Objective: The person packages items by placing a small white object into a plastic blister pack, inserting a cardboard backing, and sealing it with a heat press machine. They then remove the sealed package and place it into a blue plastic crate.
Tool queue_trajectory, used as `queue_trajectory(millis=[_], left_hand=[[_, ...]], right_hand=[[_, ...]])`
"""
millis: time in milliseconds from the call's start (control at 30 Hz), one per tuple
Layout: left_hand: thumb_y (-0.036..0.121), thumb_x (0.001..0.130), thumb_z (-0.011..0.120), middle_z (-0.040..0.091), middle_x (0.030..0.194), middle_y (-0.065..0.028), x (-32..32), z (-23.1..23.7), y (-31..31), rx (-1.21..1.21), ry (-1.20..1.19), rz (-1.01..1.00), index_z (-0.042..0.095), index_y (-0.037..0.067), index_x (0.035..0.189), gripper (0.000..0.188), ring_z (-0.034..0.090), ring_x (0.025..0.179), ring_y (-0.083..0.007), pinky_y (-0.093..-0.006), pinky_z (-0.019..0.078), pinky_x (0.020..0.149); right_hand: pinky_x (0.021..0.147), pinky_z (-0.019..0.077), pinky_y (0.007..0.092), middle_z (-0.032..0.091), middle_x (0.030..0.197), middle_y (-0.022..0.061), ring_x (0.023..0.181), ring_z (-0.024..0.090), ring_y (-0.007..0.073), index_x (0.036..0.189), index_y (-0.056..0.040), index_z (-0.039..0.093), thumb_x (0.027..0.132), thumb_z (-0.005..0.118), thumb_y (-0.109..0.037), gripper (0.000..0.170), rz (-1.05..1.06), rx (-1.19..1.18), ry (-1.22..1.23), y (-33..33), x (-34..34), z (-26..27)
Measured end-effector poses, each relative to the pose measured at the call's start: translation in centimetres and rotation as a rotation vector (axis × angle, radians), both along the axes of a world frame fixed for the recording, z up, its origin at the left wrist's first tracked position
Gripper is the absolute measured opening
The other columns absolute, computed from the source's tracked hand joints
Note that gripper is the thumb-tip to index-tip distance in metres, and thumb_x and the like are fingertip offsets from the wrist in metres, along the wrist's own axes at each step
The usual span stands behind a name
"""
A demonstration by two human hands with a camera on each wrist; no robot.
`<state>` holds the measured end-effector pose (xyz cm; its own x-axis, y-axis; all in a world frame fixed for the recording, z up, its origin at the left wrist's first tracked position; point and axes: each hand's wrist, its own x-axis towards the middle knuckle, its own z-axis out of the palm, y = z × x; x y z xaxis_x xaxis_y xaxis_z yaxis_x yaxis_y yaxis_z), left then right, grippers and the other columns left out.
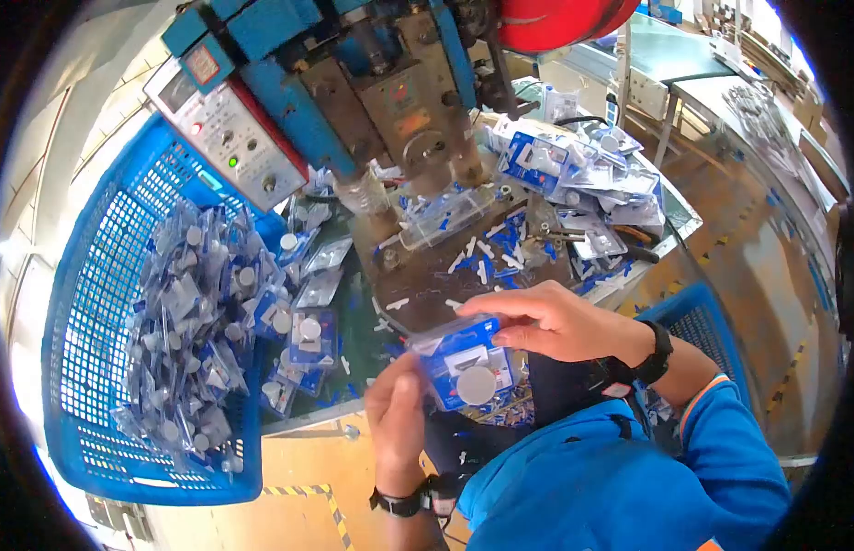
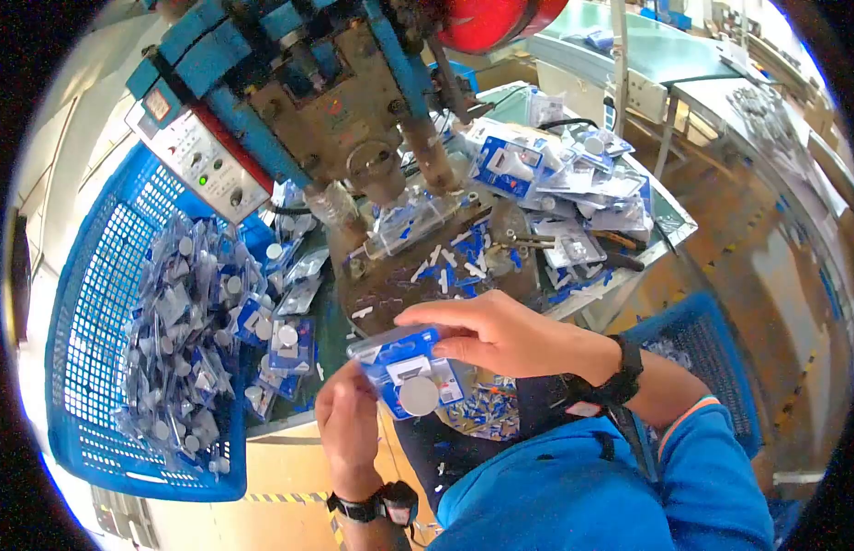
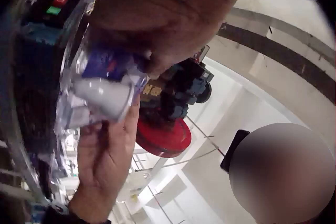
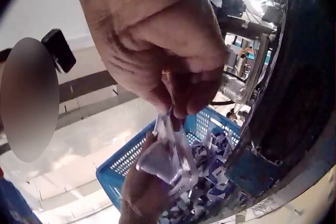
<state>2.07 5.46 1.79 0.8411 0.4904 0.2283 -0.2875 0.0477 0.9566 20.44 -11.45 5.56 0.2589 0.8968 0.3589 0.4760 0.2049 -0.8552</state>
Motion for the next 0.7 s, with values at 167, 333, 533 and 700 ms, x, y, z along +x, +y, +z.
queue_trajectory(millis=[167, 333, 533, 700], left_hand=[[0.013, 0.099, 0.058, 0.071, 0.104, -0.0075, 1.7, 0.3, -2.4, -0.367, -0.148, 0.185, 0.068, 0.0, 0.11, 0.02, 0.065, 0.093, -0.0133, -0.0269, 0.0513, 0.083], [0.024, 0.103, 0.051, 0.068, 0.108, -0.0096, 2.3, -1.6, -3.6, -0.385, -0.152, 0.214, 0.064, -0.001, 0.111, 0.03, 0.064, 0.093, -0.0167, -0.0309, 0.0519, 0.077], [0.025, 0.104, 0.049, 0.065, 0.108, -0.0065, 2.8, -2.5, -3.2, -0.129, -0.128, 0.323, 0.064, -0.005, 0.115, 0.034, 0.058, 0.098, -0.0138, -0.0279, 0.0467, 0.083], [0.022, 0.104, 0.05, 0.063, 0.107, -0.0049, 3.3, -2.3, -4.0, -0.177, -0.219, 0.343, 0.065, -0.005, 0.109, 0.032, 0.056, 0.096, -0.0131, -0.0287, 0.0443, 0.084]], right_hand=[[0.074, 0.0519, 0.036, 0.064, 0.105, 0.0115, 0.088, 0.063, 0.0276, 0.121, -0.0069, 0.063, 0.079, 0.077, -0.009, 0.044, -0.383, 0.274, -0.388, 2.0, -2.2, -0.2], [0.072, 0.0507, 0.0385, 0.062, 0.098, 0.0088, 0.087, 0.061, 0.0287, 0.098, -0.0082, 0.068, 0.07, 0.084, -0.015, 0.032, -0.393, 0.332, -0.48, 4.0, -3.9, -0.4], [0.069, 0.0521, 0.036, 0.065, 0.093, 0.0046, 0.08, 0.062, 0.0252, 0.092, -0.0084, 0.068, 0.072, 0.081, -0.012, 0.024, -0.435, 0.39, -0.542, 5.3, -3.9, -0.8], [0.063, 0.0509, 0.0342, 0.063, 0.086, 0.0035, 0.073, 0.061, 0.0232, 0.086, -0.0085, 0.065, 0.07, 0.08, -0.008, 0.022, -0.467, 0.449, -0.664, 5.8, -4.7, -1.2]])
